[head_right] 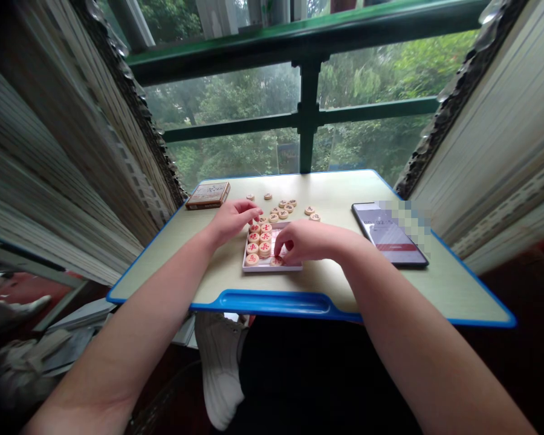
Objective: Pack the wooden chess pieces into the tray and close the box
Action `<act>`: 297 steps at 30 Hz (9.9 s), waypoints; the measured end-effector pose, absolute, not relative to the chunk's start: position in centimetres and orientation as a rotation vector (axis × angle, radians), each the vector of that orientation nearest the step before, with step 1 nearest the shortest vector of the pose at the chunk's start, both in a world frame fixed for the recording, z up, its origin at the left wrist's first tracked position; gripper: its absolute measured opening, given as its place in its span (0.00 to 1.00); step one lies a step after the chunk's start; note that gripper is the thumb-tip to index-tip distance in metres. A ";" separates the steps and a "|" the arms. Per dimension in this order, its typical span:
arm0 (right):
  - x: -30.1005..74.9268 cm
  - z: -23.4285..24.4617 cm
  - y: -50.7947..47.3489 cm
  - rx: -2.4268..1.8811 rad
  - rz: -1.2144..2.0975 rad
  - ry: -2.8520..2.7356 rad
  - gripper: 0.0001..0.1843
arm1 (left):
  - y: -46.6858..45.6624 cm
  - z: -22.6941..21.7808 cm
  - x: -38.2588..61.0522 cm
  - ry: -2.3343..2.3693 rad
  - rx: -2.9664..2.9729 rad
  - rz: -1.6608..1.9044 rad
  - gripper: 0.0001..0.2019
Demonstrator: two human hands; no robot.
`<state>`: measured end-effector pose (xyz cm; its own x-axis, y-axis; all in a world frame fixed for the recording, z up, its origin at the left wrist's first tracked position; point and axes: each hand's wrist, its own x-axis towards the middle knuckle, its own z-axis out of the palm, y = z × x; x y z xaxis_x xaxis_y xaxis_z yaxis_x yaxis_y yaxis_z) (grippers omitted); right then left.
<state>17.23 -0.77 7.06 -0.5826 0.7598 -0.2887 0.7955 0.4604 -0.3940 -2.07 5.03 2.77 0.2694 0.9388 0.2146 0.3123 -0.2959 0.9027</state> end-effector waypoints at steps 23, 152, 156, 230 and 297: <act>16.5 6.3 -0.8 1.411 -0.732 2.654 0.10 | 4.7 3.0 -2.0 1.150 1.831 1.031 0.10; 16.6 5.9 -0.6 1.400 -0.680 2.931 0.07 | 4.9 2.7 -2.1 1.215 1.972 1.042 0.10; 16.3 5.9 -0.6 1.486 -0.492 2.954 0.07 | 5.0 2.7 -2.1 1.210 1.975 1.036 0.10; 17.8 5.6 -0.1 1.521 -0.111 2.831 0.08 | 6.0 1.7 -3.3 1.491 2.565 0.739 0.15; 16.3 6.5 -1.5 1.239 -0.697 2.981 0.10 | 5.8 1.9 -3.3 1.494 2.592 0.660 0.14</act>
<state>16.26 -1.51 6.46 -0.7072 0.7069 -0.0123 0.6392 0.6318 -0.4386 -3.28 5.80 1.92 0.4325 0.8407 0.3257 0.8071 -0.5220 0.2757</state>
